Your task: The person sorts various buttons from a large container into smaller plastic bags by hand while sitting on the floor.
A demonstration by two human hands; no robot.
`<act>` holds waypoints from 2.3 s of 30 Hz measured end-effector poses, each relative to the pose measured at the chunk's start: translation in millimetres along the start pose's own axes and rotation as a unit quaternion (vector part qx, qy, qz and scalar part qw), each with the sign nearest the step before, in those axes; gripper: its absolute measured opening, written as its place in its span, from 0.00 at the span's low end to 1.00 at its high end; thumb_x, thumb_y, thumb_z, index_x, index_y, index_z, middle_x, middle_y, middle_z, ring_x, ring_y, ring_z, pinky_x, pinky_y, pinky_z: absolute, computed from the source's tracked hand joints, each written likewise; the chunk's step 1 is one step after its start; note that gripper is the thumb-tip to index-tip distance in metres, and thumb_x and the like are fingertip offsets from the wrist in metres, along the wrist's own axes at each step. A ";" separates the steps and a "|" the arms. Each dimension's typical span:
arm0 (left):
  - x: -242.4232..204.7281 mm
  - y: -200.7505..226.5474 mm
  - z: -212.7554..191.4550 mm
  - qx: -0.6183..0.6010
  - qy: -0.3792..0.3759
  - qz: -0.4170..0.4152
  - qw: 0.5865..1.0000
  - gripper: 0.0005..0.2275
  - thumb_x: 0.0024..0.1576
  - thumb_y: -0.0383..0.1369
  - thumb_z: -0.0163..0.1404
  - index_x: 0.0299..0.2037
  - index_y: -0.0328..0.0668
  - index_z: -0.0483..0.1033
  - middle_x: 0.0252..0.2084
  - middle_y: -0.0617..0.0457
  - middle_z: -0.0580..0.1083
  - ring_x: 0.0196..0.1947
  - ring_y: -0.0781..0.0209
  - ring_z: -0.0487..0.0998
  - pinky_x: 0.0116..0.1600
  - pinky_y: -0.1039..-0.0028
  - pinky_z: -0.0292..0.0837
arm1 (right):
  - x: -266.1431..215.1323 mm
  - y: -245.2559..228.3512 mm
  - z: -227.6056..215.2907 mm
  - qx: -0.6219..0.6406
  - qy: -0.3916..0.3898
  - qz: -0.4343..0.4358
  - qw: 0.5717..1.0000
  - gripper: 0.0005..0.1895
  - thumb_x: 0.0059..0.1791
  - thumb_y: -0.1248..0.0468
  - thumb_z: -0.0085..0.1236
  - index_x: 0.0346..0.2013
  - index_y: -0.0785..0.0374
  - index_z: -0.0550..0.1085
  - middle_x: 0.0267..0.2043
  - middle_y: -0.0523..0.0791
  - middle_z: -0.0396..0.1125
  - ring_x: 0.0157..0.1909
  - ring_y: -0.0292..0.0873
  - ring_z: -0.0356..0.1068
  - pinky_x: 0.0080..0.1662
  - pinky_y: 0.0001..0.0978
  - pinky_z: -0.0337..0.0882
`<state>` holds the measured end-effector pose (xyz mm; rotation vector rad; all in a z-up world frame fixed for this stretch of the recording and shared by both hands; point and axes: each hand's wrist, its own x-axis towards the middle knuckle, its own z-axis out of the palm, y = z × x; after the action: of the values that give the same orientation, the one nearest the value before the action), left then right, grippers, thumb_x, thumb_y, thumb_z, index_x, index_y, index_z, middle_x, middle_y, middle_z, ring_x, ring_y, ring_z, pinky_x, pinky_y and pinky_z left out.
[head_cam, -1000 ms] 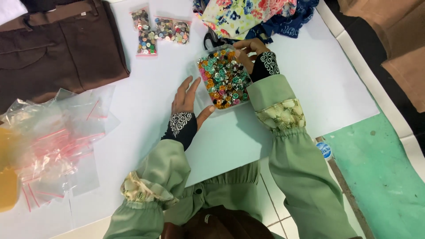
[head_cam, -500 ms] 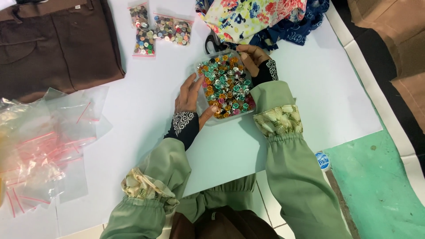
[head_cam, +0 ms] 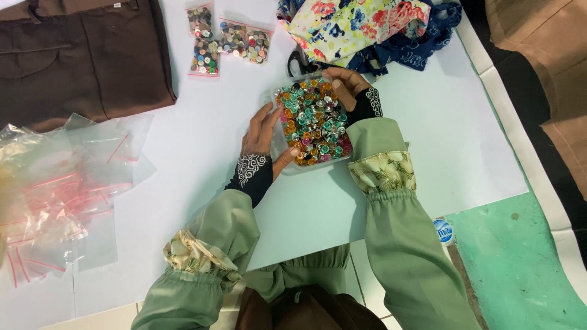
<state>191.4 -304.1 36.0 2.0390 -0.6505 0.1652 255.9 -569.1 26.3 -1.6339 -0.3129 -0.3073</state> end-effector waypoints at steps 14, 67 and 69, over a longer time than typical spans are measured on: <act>0.4 7.6 -4.8 -0.013 -0.002 -0.017 1.000 0.33 0.61 0.49 0.54 0.74 0.58 0.53 0.75 0.46 0.51 0.72 0.34 0.58 0.73 0.41 0.47 | 7.9 10.6 -1.1 -0.043 -0.007 0.020 0.999 0.18 0.61 0.54 0.50 0.62 0.60 0.71 0.58 0.55 0.70 0.66 0.56 0.65 0.66 0.57 0.62; 54.0 -13.8 17.8 0.020 0.111 0.034 0.993 0.10 0.60 0.38 0.57 0.50 0.67 0.81 0.61 0.61 0.70 0.66 0.52 0.66 0.73 0.45 0.46 | -0.8 -2.5 11.8 -0.053 -0.010 0.053 0.997 0.17 0.63 0.59 0.41 0.61 0.65 0.70 0.58 0.60 0.68 0.68 0.64 0.62 0.65 0.63 0.62; 54.4 1.0 16.0 -0.033 0.150 0.016 0.988 0.10 0.60 0.33 0.58 0.51 0.54 0.80 0.56 0.39 0.73 0.62 0.33 0.67 0.69 0.32 0.47 | -1.4 -8.0 14.7 -0.074 -0.010 0.040 0.996 0.18 0.63 0.60 0.40 0.61 0.70 0.69 0.57 0.63 0.67 0.66 0.66 0.63 0.64 0.65 0.63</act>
<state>234.8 -338.5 48.1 1.8915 -0.4926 0.4530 251.8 -553.8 31.9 -1.7922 -0.2437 -0.2583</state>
